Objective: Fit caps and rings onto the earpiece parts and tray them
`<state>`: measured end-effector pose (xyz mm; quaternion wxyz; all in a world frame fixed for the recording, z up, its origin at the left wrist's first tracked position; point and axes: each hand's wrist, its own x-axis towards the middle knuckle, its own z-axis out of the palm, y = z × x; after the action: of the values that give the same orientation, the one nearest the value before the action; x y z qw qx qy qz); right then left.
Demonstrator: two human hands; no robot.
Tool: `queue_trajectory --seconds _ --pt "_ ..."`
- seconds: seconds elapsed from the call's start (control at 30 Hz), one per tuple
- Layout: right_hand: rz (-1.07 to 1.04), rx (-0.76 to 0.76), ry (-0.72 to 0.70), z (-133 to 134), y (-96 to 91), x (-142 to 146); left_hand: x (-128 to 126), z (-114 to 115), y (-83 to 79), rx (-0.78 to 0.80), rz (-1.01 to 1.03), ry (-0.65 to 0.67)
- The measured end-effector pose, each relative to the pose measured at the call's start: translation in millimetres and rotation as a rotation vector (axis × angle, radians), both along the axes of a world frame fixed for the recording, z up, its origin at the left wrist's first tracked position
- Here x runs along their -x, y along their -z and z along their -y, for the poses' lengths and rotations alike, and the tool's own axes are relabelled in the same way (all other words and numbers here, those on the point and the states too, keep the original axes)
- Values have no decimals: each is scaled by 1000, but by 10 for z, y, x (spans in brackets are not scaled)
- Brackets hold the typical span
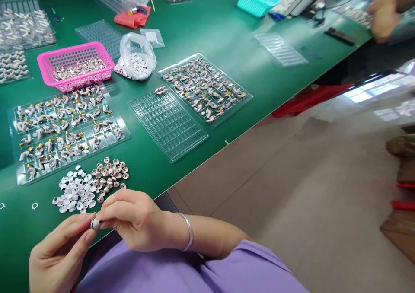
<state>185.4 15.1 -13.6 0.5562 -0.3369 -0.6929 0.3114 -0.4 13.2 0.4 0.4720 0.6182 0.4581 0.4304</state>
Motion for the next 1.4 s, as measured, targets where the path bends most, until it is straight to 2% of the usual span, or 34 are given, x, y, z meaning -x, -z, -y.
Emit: queue_trajectory --seconds 0.57,0.87,0.97,1.1,1.27,1.4 --pt "27 -29 41 3 -10 24 47 18 50 -38 -20 27" --pt "38 40 0 22 -14 -2 74 -1 63 -180 -61 74" --pt "3 11 14 17 -5 12 88 -1 69 -198 -66 84" --pt "-9 -60 50 24 39 36 99 1 88 -154 -38 77" --pt "102 -33 32 44 93 50 130 17 161 -13 21 35" --pt "43 -101 89 38 74 62 155 33 209 24 24 9"
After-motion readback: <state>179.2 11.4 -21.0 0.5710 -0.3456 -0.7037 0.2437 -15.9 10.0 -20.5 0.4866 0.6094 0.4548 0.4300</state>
